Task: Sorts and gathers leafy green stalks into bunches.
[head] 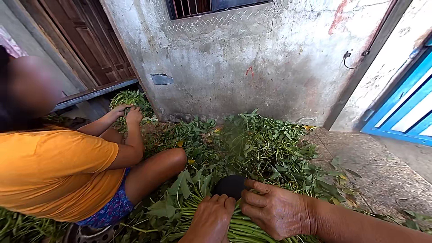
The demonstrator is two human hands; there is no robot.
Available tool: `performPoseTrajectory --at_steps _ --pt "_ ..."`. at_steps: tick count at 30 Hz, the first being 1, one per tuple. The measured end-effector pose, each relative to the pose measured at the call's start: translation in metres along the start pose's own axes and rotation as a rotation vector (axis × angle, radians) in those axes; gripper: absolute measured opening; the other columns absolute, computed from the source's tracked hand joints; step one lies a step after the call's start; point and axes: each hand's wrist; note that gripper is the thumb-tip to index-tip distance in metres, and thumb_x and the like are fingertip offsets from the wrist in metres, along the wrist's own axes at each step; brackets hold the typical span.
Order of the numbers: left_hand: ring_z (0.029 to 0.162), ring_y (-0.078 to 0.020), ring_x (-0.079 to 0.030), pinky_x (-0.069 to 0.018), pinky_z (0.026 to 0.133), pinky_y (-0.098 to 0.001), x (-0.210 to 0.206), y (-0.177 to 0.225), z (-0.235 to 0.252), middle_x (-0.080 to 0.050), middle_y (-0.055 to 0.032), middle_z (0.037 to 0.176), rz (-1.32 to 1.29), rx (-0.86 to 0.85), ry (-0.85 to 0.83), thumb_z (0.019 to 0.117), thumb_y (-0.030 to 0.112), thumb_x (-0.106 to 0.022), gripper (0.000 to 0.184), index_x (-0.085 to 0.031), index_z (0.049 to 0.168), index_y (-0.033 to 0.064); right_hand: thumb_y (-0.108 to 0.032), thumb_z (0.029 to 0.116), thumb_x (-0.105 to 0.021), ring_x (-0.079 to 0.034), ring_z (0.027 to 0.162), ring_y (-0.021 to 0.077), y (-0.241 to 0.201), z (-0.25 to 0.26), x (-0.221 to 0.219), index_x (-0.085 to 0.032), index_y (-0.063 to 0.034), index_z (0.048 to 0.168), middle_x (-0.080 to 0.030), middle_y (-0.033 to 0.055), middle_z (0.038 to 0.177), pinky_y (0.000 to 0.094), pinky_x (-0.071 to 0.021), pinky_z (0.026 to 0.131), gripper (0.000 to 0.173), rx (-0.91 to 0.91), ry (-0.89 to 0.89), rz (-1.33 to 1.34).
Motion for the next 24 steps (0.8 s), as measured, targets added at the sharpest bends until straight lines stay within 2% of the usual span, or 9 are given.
performPoseTrajectory --at_steps 4,8,12,15,18,19,21,22,24 --pt "0.094 -0.0279 -0.069 -0.0561 0.077 -0.0453 0.001 0.000 -0.001 -0.070 -0.0075 0.102 -0.023 0.008 -0.001 0.0555 0.047 -0.090 0.072 -0.065 0.113 0.0115 -0.008 0.1042 -0.048 -0.064 0.101 0.0251 -0.003 0.002 0.002 -0.066 -0.0091 0.093 -0.068 0.0062 0.101 0.0431 -0.0504 0.097 0.022 -0.096 0.071 0.076" --pt "0.091 -0.0303 -0.070 -0.0565 0.073 -0.0470 0.006 0.004 -0.002 -0.069 -0.0108 0.098 -0.051 0.028 0.023 0.0575 0.047 -0.090 0.069 -0.065 0.108 0.0077 -0.017 0.0975 -0.056 -0.065 0.101 0.0246 -0.014 0.013 -0.002 -0.065 -0.0124 0.084 -0.067 0.0061 0.097 0.0394 -0.0537 0.091 0.017 -0.302 0.213 0.253" --pt "0.093 -0.0293 -0.070 -0.0571 0.074 -0.0465 0.003 0.004 -0.004 -0.070 -0.0094 0.101 -0.045 0.023 0.026 0.0577 0.046 -0.090 0.075 -0.066 0.119 0.0094 -0.031 0.0939 -0.054 -0.061 0.112 0.0262 -0.017 0.011 0.000 -0.064 -0.0143 0.085 -0.065 0.0053 0.104 0.0426 -0.0470 0.101 0.021 -0.395 -0.052 0.189" --pt "0.090 -0.0283 -0.071 -0.0571 0.071 -0.0456 -0.001 0.005 -0.004 -0.070 -0.0079 0.100 -0.004 0.008 0.047 0.0562 0.045 -0.090 0.080 -0.065 0.125 0.0119 -0.036 0.0903 -0.054 -0.059 0.112 0.0266 -0.020 0.002 0.003 -0.063 -0.0160 0.082 -0.063 0.0041 0.103 0.0445 -0.0453 0.101 0.024 -0.398 -0.115 0.132" --pt "0.089 -0.0290 -0.071 -0.0576 0.071 -0.0469 -0.003 0.002 -0.008 -0.070 -0.0082 0.100 -0.037 0.027 0.068 0.0562 0.045 -0.090 0.083 -0.064 0.128 0.0125 -0.037 0.0818 -0.064 -0.058 0.115 0.0331 -0.014 -0.007 0.026 -0.065 -0.0122 0.085 -0.063 0.0085 0.106 0.0516 -0.0461 0.098 0.025 -0.439 -0.275 0.272" --pt "0.089 -0.0290 -0.071 -0.0576 0.071 -0.0472 -0.003 0.002 -0.008 -0.071 -0.0080 0.100 -0.050 0.044 0.067 0.0563 0.045 -0.090 0.083 -0.064 0.128 0.0131 -0.034 0.0848 -0.067 -0.057 0.117 0.0366 -0.007 -0.010 0.039 -0.066 -0.0092 0.087 -0.064 0.0118 0.108 0.0558 -0.0454 0.097 0.025 -0.489 -0.341 0.405" --pt "0.091 -0.0293 -0.070 -0.0575 0.073 -0.0479 0.001 0.002 -0.007 -0.071 -0.0084 0.101 -0.069 0.081 0.029 0.0574 0.045 -0.090 0.084 -0.063 0.131 0.0136 -0.035 0.0971 -0.058 -0.057 0.117 0.0349 0.008 -0.018 0.058 -0.069 -0.0076 0.091 -0.065 0.0124 0.108 0.0575 -0.0463 0.095 0.030 -0.647 -0.350 0.648" --pt "0.092 -0.0296 -0.070 -0.0573 0.074 -0.0483 0.003 0.003 -0.007 -0.071 -0.0087 0.102 -0.078 0.100 0.002 0.0582 0.044 -0.090 0.084 -0.062 0.132 0.0136 -0.045 0.1021 -0.051 -0.059 0.111 0.0283 0.013 -0.020 0.065 -0.071 -0.0105 0.091 -0.065 0.0081 0.103 0.0513 -0.0479 0.092 0.041 -0.717 -0.308 0.712" --pt "0.091 -0.0305 -0.070 -0.0573 0.073 -0.0496 0.007 0.003 -0.004 -0.071 -0.0090 0.102 -0.092 0.126 -0.028 0.0582 0.043 -0.090 0.084 -0.062 0.132 0.0132 -0.064 0.1014 -0.048 -0.062 0.097 0.0207 0.011 -0.017 0.074 -0.071 -0.0150 0.092 -0.065 0.0037 0.092 0.0421 -0.0517 0.084 0.055 -0.740 -0.204 0.698"
Point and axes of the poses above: each hand's wrist, its own z-axis towards the middle knuckle, its own x-axis out of the back of the hand, y = z × x
